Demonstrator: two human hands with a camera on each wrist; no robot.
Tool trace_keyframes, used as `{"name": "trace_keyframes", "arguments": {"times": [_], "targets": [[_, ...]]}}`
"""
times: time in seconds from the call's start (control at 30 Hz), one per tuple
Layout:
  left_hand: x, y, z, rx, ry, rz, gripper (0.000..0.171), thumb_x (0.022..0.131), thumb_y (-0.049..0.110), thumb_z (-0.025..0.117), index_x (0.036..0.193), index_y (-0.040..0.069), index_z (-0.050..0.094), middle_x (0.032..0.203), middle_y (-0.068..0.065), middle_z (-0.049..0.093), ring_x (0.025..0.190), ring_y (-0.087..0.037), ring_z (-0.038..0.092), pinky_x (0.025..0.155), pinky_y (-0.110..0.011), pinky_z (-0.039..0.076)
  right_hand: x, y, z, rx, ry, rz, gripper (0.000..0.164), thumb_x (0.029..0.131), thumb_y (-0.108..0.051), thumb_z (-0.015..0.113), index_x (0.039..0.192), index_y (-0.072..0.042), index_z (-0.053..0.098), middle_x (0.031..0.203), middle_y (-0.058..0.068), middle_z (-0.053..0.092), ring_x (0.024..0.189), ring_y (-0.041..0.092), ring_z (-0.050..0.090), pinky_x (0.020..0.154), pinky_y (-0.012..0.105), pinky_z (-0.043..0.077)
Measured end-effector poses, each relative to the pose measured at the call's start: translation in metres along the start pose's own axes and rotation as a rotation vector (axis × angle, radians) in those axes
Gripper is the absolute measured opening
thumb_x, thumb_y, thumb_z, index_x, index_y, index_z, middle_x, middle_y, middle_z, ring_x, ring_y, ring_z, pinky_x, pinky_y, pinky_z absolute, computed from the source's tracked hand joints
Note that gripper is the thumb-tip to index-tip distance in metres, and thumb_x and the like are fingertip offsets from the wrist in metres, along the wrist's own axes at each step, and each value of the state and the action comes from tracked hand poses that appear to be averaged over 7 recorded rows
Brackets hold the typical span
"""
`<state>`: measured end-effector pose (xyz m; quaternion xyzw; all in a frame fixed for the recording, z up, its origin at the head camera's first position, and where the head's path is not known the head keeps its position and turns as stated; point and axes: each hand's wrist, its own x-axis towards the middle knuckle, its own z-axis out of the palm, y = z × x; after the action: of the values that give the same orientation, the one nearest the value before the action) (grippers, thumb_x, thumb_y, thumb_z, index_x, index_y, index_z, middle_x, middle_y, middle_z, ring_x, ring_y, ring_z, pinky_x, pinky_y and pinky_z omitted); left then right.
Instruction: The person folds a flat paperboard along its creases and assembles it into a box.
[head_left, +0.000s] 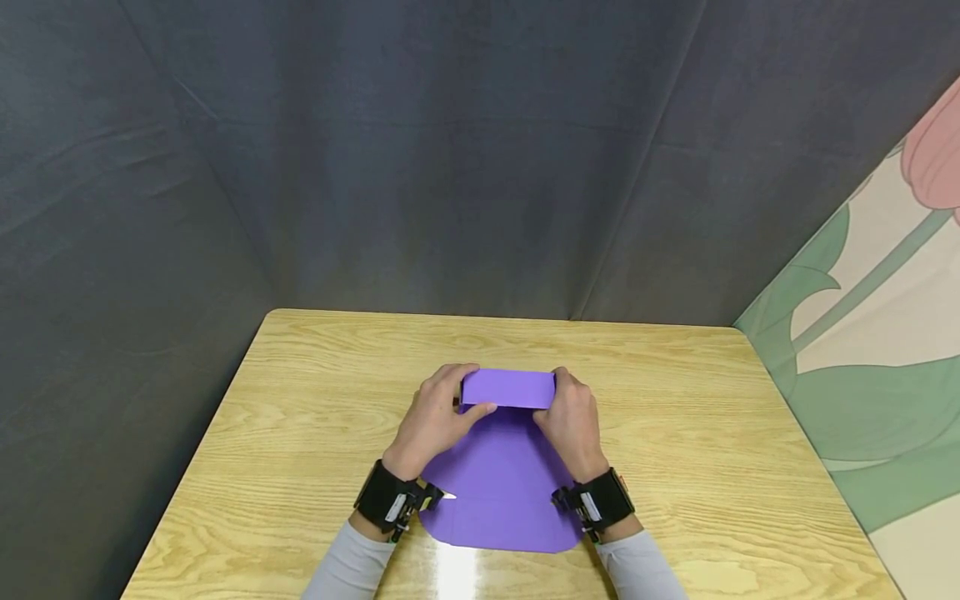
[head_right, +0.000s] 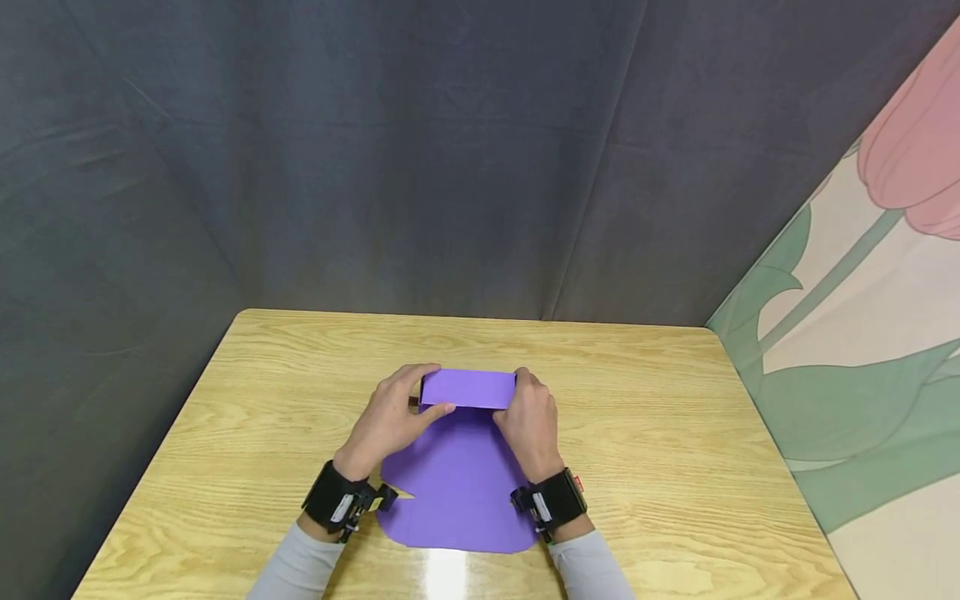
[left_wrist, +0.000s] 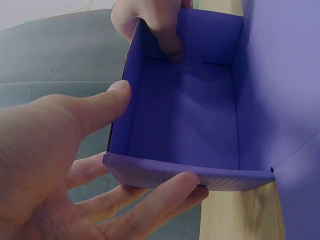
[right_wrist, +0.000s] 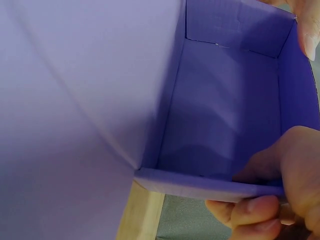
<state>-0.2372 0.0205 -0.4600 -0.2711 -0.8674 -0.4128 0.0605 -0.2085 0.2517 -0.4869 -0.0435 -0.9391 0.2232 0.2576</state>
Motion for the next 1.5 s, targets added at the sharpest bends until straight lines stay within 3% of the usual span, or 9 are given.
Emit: {"name": "trace_keyframes", "arguments": {"times": [0.47,1.0,1.2,1.5], "targets": [[0.000,-0.001,0.001,0.004,0.006,0.020,0.062,0.092,0.033,0.087,0.145,0.010,0.063,0.139,-0.012,0.067,0.112,-0.025,0.070,0.092,-0.041,0.060,-0.001,-0.001,0.002,0.001,0.014,0.022,0.050,0.066,0.006,0.085,0.112,0.012,0.066,0.099,0.028,0.074,0.087,0.047,0.075,0.073,0.057,0.062],[-0.001,0.001,0.001,-0.019,0.005,-0.033,0.061,0.091,0.033,0.088,0.144,0.013,0.064,0.139,-0.011,0.067,0.111,-0.025,0.071,0.089,-0.040,0.062,-0.002,-0.003,0.005,-0.003,0.005,-0.002,0.048,0.065,0.009,0.084,0.107,0.009,0.060,0.093,0.027,0.072,0.084,0.046,0.074,0.070,0.054,0.063],[-0.004,-0.001,0.000,-0.012,0.018,-0.042,0.063,0.090,0.035,0.089,0.144,0.012,0.065,0.140,-0.011,0.067,0.113,-0.026,0.070,0.092,-0.042,0.060,-0.002,-0.001,0.007,0.053,0.001,0.009,0.047,0.064,0.010,0.082,0.107,0.008,0.064,0.095,0.026,0.074,0.085,0.043,0.075,0.071,0.053,0.063],[-0.004,-0.001,0.002,-0.027,0.024,-0.049,0.063,0.090,0.034,0.089,0.144,0.010,0.065,0.141,-0.013,0.067,0.114,-0.027,0.070,0.092,-0.044,0.061,-0.004,0.014,0.004,0.252,-0.065,0.047,0.043,0.075,-0.001,0.074,0.118,0.004,0.070,0.095,0.018,0.077,0.064,0.016,0.063,0.054,0.027,0.050]]}}
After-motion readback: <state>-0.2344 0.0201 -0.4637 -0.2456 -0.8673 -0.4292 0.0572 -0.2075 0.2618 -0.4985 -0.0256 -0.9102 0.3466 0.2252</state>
